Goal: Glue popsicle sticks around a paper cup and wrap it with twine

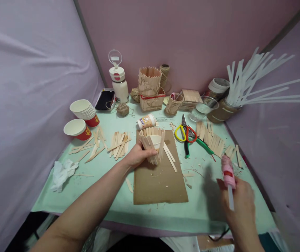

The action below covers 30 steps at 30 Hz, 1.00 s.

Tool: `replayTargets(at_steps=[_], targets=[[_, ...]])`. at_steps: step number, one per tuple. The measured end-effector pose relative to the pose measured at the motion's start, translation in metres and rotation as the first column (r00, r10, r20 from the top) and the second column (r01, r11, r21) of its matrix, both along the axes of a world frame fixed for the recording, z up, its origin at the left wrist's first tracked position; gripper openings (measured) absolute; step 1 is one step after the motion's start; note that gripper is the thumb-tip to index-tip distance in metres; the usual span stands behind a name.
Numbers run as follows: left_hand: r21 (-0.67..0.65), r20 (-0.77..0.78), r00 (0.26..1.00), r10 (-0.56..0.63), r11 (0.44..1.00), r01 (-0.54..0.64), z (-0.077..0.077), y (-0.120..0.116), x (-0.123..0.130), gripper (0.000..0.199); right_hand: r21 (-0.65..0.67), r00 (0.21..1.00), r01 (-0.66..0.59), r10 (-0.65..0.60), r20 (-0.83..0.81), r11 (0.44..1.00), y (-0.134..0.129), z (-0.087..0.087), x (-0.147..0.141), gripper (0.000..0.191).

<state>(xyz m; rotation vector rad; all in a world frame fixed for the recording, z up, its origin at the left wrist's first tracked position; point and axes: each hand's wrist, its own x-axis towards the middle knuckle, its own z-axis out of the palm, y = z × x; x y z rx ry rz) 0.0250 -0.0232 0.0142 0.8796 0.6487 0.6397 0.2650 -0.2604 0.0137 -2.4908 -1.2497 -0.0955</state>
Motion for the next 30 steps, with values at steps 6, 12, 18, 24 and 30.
replayTargets(at_steps=[6,12,18,24,30], targets=[[-0.032,0.077,0.997,0.026,0.999,-0.023,0.011,0.004,0.0,0.071,-0.345,0.955,0.289,-0.243,0.17,0.893,-0.023,-0.02,0.036,0.048],[-0.058,0.066,0.996,0.056,0.997,-0.052,0.006,0.004,0.0,0.075,-0.183,0.965,0.181,-0.139,0.224,0.966,-0.019,0.001,0.025,0.054],[-0.078,0.065,0.996,0.058,0.996,-0.053,0.007,0.003,0.001,0.077,-0.029,0.94,-0.334,0.331,-0.085,0.942,0.06,0.019,-0.054,0.027],[-0.058,0.099,0.993,0.057,0.997,-0.052,0.01,0.003,0.001,0.076,-0.227,0.967,-0.232,0.198,-0.162,0.946,0.101,0.008,-0.093,0.014],[-0.067,0.122,0.99,0.067,0.996,-0.059,0.007,0.005,0.002,0.072,-0.198,0.945,-0.197,0.132,-0.3,0.96,0.096,0.005,-0.088,0.016]])
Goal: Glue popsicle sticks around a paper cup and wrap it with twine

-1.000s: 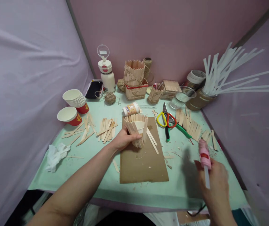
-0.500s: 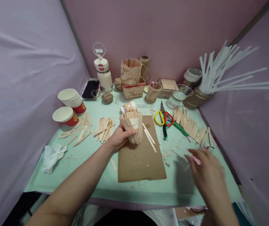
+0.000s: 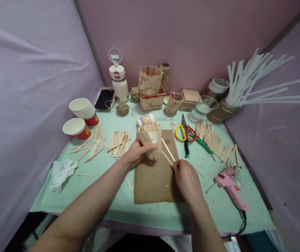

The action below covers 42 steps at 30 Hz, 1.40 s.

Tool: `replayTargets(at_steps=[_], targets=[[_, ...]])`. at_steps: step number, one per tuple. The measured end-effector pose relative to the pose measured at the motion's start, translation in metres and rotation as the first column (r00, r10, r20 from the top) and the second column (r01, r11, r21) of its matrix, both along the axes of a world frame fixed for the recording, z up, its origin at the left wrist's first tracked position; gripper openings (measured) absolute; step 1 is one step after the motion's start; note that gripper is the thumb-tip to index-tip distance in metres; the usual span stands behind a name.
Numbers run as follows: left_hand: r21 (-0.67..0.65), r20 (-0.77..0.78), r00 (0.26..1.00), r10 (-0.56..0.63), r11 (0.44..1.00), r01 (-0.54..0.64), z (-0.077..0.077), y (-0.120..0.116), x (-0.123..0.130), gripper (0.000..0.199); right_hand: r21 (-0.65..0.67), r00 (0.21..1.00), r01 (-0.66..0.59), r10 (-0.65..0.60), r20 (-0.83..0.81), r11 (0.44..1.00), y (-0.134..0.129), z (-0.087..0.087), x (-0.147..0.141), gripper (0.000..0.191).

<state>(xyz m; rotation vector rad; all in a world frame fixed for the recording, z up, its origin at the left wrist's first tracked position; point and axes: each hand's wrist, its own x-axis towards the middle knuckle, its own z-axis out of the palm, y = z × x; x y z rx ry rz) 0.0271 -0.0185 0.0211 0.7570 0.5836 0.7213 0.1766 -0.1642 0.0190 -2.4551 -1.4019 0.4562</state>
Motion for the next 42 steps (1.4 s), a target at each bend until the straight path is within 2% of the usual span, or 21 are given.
replayTargets(at_steps=[2,5,8,11,14,18,29,37,42], targets=[[-0.007,-0.002,1.0,0.015,1.0,-0.015,-0.001,0.0,0.0,0.071,0.047,0.996,0.053,-0.05,-0.076,0.997,-0.003,-0.002,0.002,0.016],[-0.017,-0.011,1.0,0.029,0.999,-0.029,-0.001,0.0,0.001,0.072,0.251,0.956,0.172,-0.1,-0.275,0.953,-0.008,-0.002,0.004,0.014],[-0.016,-0.014,0.999,0.036,0.999,-0.036,0.001,-0.001,0.002,0.075,0.444,0.857,0.299,-0.034,-0.514,0.844,-0.01,0.001,0.001,0.019],[0.002,-0.018,1.0,-0.003,1.0,0.003,0.002,-0.003,0.003,0.072,0.518,0.774,0.348,0.072,-0.629,0.782,-0.008,0.007,-0.008,0.022],[0.02,-0.022,0.999,-0.038,0.999,0.038,0.002,-0.006,0.003,0.067,0.547,0.772,0.286,0.149,-0.618,0.787,-0.003,0.012,-0.019,0.015],[0.018,-0.04,0.998,-0.043,0.999,0.044,0.001,-0.009,0.003,0.061,0.563,0.799,0.227,0.179,-0.574,0.795,0.003,0.011,-0.025,0.014],[0.068,-0.067,0.993,-0.092,0.993,0.096,-0.007,-0.009,0.001,0.07,0.518,0.788,0.269,0.124,-0.603,0.812,0.011,0.006,-0.027,0.017],[0.102,-0.11,0.993,-0.049,0.993,0.06,-0.012,-0.011,0.002,0.071,0.469,0.746,0.328,0.08,-0.661,0.82,0.013,0.003,-0.03,0.02],[0.149,-0.145,0.987,-0.064,0.985,0.086,-0.013,-0.011,0.001,0.068,0.45,0.739,0.343,0.059,-0.671,0.824,0.013,0.0,-0.029,0.022]])
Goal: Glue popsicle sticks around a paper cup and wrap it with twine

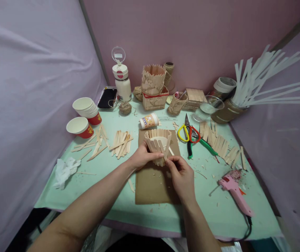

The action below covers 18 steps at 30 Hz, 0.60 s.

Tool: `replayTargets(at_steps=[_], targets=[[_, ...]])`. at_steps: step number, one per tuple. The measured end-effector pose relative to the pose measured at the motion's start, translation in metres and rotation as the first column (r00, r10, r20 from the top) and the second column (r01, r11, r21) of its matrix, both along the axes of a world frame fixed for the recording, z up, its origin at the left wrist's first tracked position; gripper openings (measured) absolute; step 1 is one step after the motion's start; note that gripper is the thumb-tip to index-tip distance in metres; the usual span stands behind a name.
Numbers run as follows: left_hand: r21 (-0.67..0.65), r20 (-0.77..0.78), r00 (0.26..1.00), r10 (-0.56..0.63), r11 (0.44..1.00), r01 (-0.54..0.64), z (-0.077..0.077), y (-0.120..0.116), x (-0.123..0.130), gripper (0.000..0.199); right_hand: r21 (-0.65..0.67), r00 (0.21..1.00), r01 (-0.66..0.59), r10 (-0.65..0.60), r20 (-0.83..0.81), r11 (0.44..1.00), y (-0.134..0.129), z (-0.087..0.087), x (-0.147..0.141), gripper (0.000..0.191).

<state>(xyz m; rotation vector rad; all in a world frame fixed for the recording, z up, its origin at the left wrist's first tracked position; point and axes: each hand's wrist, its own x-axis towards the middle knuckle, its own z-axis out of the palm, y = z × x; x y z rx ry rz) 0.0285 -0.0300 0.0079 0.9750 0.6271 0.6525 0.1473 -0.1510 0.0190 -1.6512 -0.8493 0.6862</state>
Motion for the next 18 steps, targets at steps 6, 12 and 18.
replayTargets(at_steps=[6,12,18], targets=[[0.129,-0.044,0.999,-0.005,0.992,0.011,0.002,-0.001,0.0,0.057,-0.007,1.0,-0.02,0.02,0.008,1.0,0.002,-0.002,0.001,0.024],[0.229,-0.107,0.994,0.034,0.973,-0.009,0.011,-0.005,0.001,0.05,-0.004,1.0,-0.017,0.017,0.017,1.0,0.003,-0.005,0.002,0.024],[0.21,-0.099,0.994,0.052,0.977,-0.031,0.016,-0.007,0.002,0.048,-0.005,0.998,0.002,-0.003,-0.069,1.0,0.004,-0.008,0.0,0.027]])
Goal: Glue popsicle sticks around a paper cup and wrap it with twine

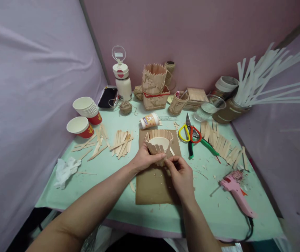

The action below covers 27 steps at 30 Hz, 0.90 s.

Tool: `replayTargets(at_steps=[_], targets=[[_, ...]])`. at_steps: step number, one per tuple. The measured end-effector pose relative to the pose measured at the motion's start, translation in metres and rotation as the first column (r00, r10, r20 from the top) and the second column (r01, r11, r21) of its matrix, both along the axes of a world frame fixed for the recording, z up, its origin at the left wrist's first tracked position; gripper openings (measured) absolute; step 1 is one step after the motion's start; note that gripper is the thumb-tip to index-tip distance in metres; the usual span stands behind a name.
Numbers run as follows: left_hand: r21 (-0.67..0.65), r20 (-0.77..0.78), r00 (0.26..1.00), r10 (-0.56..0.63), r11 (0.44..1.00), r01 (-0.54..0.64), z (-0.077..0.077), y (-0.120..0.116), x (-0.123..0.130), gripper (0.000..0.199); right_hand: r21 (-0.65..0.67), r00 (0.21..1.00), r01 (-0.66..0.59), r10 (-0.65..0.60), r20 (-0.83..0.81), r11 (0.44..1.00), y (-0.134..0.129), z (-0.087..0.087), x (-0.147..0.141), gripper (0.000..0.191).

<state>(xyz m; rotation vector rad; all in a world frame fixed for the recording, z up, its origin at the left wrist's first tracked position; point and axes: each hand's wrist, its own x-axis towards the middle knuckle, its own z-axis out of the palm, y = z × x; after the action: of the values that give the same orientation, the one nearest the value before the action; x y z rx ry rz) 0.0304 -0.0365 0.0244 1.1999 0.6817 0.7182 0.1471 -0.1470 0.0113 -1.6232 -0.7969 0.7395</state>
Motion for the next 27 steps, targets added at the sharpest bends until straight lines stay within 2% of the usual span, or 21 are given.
replayTargets(at_steps=[19,27], targets=[[0.037,0.0,1.0,0.003,0.999,-0.003,-0.0018,-0.0015,-0.0001,0.04,-0.006,1.0,-0.009,0.009,-0.011,1.0,-0.002,-0.0071,0.0008,0.026],[0.0,-0.012,1.0,-0.005,1.0,0.005,-0.0056,0.0008,-0.0016,0.047,0.011,1.0,-0.015,0.015,0.005,1.0,-0.0043,-0.008,0.0013,0.024]])
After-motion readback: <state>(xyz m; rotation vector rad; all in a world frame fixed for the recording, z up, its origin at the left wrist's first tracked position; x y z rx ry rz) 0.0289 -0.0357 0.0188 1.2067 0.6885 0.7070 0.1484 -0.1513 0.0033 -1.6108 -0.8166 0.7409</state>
